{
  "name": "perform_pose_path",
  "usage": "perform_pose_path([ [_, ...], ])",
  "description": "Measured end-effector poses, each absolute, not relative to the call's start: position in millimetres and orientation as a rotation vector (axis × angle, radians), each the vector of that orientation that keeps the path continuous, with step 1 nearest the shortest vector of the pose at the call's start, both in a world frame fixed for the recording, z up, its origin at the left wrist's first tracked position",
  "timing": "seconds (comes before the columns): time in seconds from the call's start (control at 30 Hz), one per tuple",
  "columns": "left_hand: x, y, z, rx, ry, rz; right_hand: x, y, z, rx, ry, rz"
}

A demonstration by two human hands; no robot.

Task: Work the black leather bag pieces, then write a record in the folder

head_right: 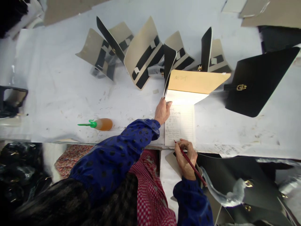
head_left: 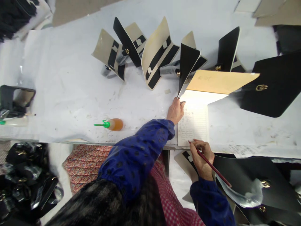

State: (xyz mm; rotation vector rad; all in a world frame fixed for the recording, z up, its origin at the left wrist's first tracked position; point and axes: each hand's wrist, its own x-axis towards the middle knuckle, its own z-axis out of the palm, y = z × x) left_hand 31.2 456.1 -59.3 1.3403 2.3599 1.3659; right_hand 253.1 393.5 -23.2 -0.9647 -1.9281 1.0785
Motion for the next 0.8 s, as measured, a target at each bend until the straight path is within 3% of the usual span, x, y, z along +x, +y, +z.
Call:
perform_pose_path([
  [0.27,30,458,-69,1.305,2.36,1.392,246,393,-28,-0.964,-2.031,0.941],
  [0.8,31,457,-66,1.268,2.336,1.372,247,390,-30,-1.048,-2.019,0.986],
])
